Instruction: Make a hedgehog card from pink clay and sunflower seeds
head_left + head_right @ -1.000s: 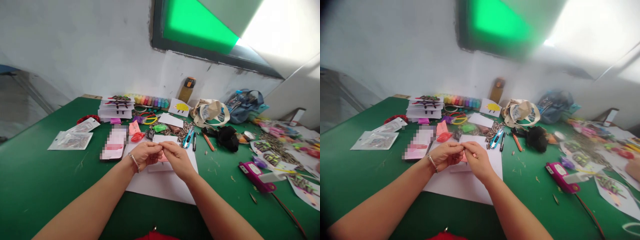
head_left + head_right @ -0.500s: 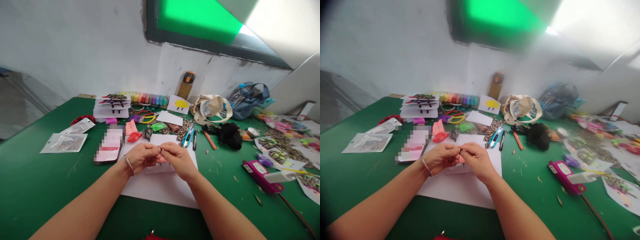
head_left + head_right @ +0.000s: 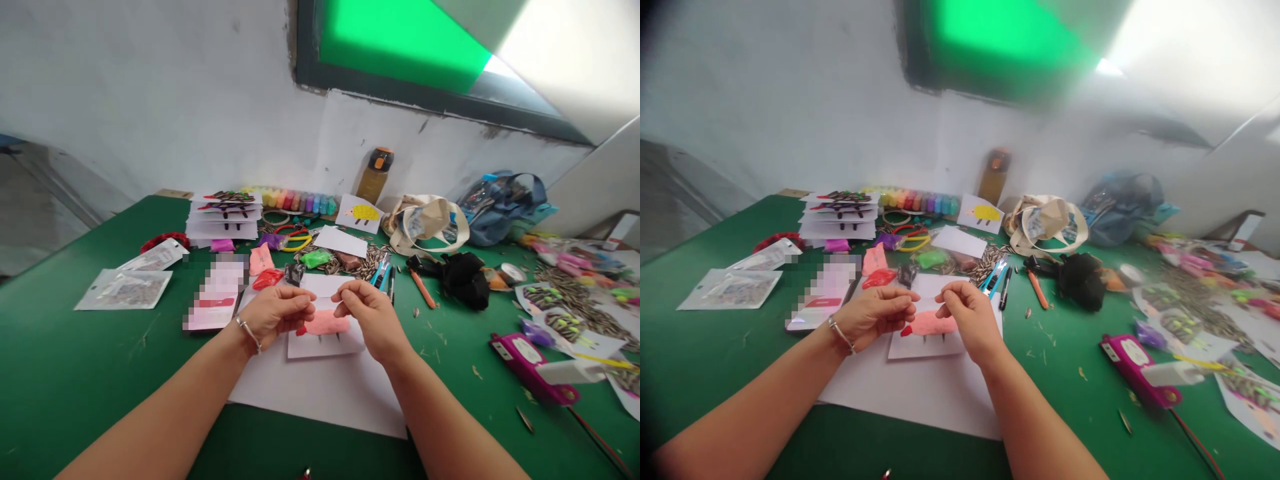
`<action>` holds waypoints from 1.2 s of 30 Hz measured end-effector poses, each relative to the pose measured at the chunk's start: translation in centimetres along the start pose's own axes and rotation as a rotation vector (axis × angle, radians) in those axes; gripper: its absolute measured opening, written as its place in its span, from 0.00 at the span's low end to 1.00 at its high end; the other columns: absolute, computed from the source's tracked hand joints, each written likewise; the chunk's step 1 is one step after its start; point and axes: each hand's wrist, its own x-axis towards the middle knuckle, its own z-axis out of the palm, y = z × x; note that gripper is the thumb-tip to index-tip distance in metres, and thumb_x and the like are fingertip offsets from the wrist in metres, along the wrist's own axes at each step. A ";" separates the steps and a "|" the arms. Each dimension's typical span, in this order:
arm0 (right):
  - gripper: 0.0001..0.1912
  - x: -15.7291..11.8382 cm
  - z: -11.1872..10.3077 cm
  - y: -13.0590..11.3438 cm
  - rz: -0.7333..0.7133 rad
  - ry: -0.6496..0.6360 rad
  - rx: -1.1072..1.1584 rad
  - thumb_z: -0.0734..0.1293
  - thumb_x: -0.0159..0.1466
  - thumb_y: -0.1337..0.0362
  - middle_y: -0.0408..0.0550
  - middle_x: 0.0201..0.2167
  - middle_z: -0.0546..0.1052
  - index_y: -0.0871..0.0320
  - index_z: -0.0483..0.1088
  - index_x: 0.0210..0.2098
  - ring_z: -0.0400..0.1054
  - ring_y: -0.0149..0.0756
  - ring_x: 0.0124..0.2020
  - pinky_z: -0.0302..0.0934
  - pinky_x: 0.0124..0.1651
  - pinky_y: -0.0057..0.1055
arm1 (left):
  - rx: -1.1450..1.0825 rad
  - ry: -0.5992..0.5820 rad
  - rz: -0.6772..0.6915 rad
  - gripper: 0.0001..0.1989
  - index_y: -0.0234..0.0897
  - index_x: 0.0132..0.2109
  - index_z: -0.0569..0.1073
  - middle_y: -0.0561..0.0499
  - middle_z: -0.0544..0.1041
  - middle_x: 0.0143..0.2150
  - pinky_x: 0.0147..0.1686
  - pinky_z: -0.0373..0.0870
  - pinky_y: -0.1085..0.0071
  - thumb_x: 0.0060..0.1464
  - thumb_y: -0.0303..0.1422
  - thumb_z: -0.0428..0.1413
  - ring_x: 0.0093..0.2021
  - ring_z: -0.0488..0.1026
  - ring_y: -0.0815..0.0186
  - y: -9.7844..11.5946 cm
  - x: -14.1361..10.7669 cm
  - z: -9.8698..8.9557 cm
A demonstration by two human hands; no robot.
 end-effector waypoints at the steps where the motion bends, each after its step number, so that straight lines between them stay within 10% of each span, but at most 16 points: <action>1: 0.09 0.1 -0.1 0.1 0.032 -0.005 0.046 0.66 0.59 0.60 0.45 0.32 0.76 0.57 0.70 0.38 0.69 0.30 0.28 0.62 0.38 0.32 | 0.000 0.015 0.007 0.14 0.32 0.36 0.77 0.49 0.77 0.27 0.28 0.69 0.74 0.40 0.32 0.67 0.29 0.75 0.67 0.1 0.1 -0.1; 13: 0.08 -0.3 -1.0 -0.5 0.109 -0.031 0.172 0.70 0.54 0.63 0.36 0.21 0.68 0.57 0.67 0.30 0.63 0.25 0.23 0.57 0.29 0.25 | 0.085 0.063 0.007 0.15 0.31 0.35 0.76 0.48 0.77 0.27 0.28 0.71 0.72 0.39 0.33 0.68 0.29 0.75 0.66 -0.8 0.8 0.3; 22: 0.13 -0.6 -0.4 -0.4 0.221 -0.097 0.159 0.68 0.57 0.60 0.48 0.35 0.77 0.57 0.69 0.40 0.72 0.32 0.29 0.64 0.37 0.33 | 0.152 -0.014 0.069 0.17 0.31 0.35 0.76 0.47 0.77 0.26 0.27 0.71 0.70 0.38 0.37 0.67 0.29 0.74 0.65 -1.2 1.0 0.0; 36: 0.11 -0.3 -0.7 -0.2 0.136 -0.063 -0.109 0.67 0.58 0.57 0.39 0.20 0.66 0.59 0.69 0.25 0.57 0.27 0.24 0.52 0.28 0.27 | 0.134 0.022 0.023 0.19 0.29 0.35 0.75 0.46 0.77 0.26 0.26 0.70 0.72 0.37 0.37 0.68 0.27 0.74 0.66 -1.2 1.1 0.1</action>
